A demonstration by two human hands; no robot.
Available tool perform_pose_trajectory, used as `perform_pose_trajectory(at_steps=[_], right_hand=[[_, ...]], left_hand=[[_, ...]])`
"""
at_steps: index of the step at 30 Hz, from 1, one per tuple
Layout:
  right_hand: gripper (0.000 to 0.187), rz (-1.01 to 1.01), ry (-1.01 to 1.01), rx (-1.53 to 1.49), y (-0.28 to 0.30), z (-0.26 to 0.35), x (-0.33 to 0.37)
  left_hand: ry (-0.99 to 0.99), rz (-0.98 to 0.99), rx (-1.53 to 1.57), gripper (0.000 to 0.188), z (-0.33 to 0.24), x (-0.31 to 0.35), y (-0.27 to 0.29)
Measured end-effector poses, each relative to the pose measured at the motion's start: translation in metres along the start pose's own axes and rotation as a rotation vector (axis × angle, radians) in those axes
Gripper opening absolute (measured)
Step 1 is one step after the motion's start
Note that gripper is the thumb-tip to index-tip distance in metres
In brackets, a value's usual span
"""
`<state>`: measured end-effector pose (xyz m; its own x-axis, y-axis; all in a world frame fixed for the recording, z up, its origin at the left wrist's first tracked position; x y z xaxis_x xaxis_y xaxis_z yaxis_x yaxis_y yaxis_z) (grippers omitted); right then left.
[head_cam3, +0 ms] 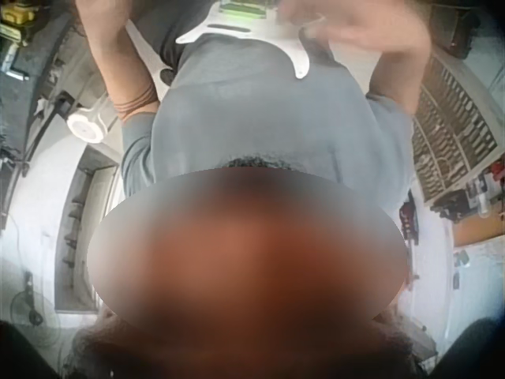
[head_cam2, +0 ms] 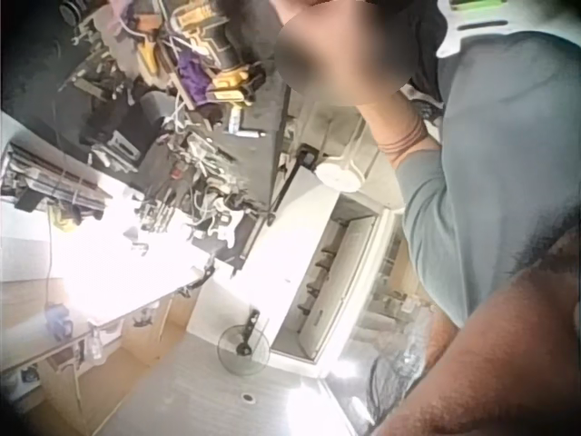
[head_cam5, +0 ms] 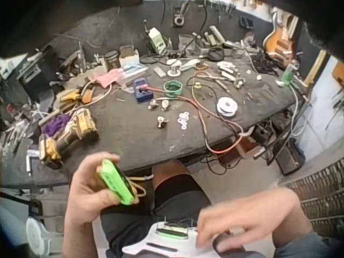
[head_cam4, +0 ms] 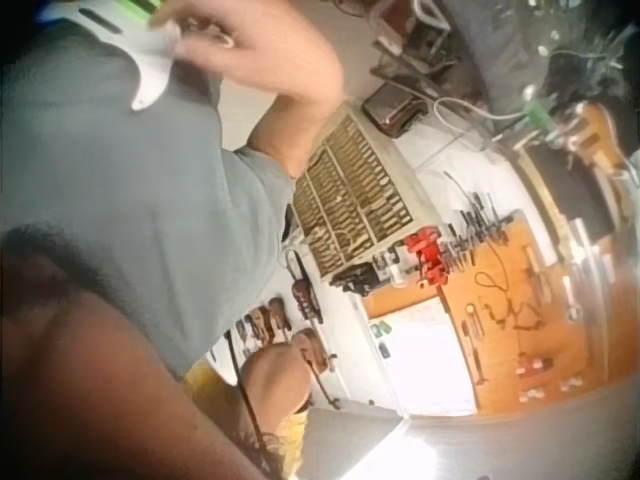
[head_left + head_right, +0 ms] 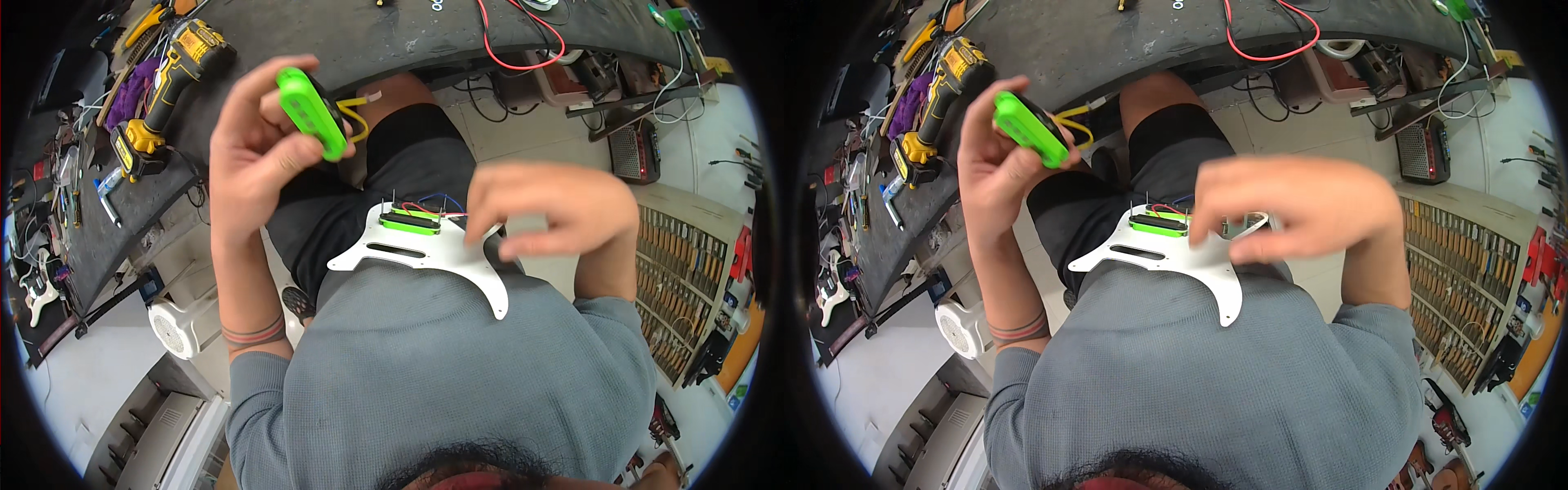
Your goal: The person uses a power drill to create holes in a guitar pickguard and then places several pickup components into the slots, checking the fit by hand.
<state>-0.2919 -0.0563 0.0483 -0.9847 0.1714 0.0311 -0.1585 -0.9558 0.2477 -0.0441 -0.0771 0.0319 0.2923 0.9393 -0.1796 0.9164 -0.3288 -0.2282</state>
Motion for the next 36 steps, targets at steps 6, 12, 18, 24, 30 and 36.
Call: perform_pose_trajectory(at_steps=[6, 12, 18, 24, 30, 36], right_hand=[[0.052, 0.060, -0.059, -0.138, -0.045, -0.008, 0.008], [0.046, -0.310, -0.051, 0.047, -0.051, -0.019, 0.009], [0.021, -0.713, -0.067, 0.062, -0.026, -0.042, 0.014], [0.026, -0.939, -0.108, -0.285, 0.022, -0.067, -0.011], [0.035, -0.937, -0.069, -0.328, 0.038, -0.077, -0.037], [0.036, -0.869, -0.113, -0.223, 0.038, -0.089, -0.051]], left_hand=[[0.240, 0.167, -0.151, 0.060, 0.024, 0.026, -0.020], [0.283, 0.372, -0.445, 0.059, 0.035, 0.017, -0.039], [0.421, 0.383, -0.352, 0.059, 0.057, 0.000, -0.026], [0.490, 0.349, -0.187, 0.061, 0.063, -0.016, -0.008], [0.609, 0.339, -0.069, 0.049, 0.060, -0.010, -0.007], [0.658, 0.318, -0.077, 0.046, 0.069, 0.003, 0.005]])
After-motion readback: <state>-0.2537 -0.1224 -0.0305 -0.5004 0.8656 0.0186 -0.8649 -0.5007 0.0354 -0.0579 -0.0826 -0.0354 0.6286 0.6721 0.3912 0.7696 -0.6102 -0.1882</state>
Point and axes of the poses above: each hand's wrist, its own x-axis away from the middle knuckle, its own y-axis out of the back of the hand, z = x × y, the point moved 8 cm from there along -x, towards the middle knuckle, and after that the axes turned 3 degrees about z, right-handed, at the moved point
